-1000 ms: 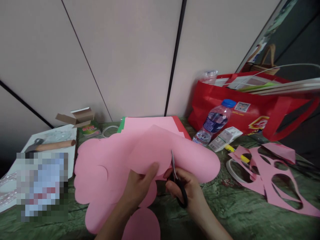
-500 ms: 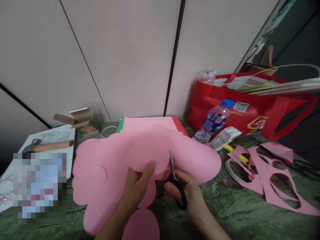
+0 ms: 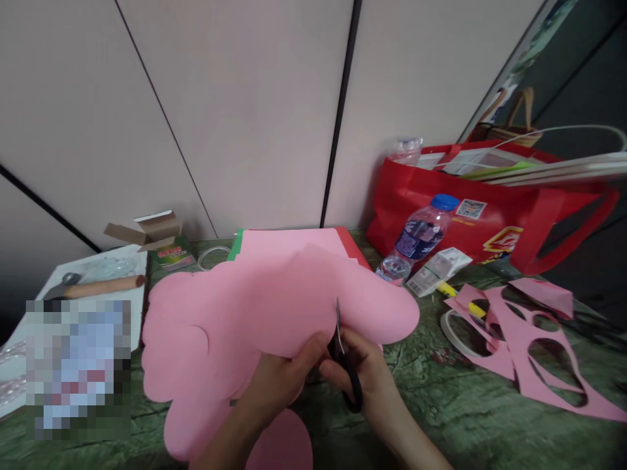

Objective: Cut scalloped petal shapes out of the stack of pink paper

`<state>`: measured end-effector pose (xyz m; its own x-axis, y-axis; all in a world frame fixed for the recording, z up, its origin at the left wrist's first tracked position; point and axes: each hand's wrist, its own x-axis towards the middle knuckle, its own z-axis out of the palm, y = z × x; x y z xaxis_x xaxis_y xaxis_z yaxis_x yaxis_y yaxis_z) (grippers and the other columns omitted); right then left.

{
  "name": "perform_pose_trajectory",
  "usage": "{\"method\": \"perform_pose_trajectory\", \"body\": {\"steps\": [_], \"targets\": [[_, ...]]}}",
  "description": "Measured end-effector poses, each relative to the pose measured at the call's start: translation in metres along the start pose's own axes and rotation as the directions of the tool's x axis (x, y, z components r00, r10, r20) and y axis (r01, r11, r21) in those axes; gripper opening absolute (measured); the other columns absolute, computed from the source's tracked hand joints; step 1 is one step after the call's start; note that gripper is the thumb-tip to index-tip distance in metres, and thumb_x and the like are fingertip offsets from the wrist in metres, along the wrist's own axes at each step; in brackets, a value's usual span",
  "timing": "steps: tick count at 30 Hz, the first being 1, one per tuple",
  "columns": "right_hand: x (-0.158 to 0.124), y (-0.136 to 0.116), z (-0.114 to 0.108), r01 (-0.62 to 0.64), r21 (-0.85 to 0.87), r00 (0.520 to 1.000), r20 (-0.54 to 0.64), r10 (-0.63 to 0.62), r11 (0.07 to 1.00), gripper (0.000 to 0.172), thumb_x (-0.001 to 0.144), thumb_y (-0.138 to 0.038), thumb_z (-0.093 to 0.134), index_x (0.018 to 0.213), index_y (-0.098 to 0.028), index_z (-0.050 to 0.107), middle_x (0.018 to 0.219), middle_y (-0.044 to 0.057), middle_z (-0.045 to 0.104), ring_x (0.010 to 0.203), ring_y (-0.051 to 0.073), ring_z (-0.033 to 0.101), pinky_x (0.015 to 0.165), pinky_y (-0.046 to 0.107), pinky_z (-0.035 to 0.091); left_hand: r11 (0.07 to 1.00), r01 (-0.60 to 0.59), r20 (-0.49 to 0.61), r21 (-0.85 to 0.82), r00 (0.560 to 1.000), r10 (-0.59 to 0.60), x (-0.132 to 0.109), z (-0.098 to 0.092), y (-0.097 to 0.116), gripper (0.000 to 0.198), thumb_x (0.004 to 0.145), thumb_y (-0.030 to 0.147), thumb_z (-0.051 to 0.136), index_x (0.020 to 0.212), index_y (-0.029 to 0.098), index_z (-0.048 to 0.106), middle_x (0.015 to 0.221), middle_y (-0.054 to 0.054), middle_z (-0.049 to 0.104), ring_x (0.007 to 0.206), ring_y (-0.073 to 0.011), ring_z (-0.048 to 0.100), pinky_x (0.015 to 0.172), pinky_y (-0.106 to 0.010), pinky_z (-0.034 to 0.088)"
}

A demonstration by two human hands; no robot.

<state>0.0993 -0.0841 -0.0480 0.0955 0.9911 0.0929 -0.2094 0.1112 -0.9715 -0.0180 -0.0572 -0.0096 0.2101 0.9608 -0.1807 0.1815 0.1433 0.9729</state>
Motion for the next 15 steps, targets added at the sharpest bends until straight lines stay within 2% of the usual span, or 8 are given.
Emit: {"method": "perform_pose_trajectory", "body": {"steps": [7,15], "targets": [[0.000,-0.001,0.000,0.008,-0.027,1.000,0.001,-0.008,1.000,0.028,0.059,-0.035,0.077,0.061,-0.017,0.056,0.053,-0.005,0.044,0.048,0.009,0.036,0.044,0.020,0.032,0.999,-0.044,0.030,-0.008,0.999,0.044,0.003,-0.002,-0.003,0.025,0.074,0.037,0.054,0.059,0.018,0.063,0.064,-0.002,0.066,0.065,-0.0177,0.059,0.063,-0.029,0.046],[-0.002,-0.004,-0.001,-0.037,-0.031,0.999,0.035,0.038,0.999,0.032,0.060,-0.040,0.076,0.062,-0.018,0.053,0.053,-0.005,0.044,0.048,0.009,0.035,0.043,0.021,0.030,0.995,-0.104,0.068,0.008,0.992,0.103,0.009,-0.007,-0.014,0.022,0.077,0.037,0.054,0.071,0.017,0.063,0.073,-0.004,0.068,0.072,-0.0187,0.062,0.067,-0.030,0.048]]}}
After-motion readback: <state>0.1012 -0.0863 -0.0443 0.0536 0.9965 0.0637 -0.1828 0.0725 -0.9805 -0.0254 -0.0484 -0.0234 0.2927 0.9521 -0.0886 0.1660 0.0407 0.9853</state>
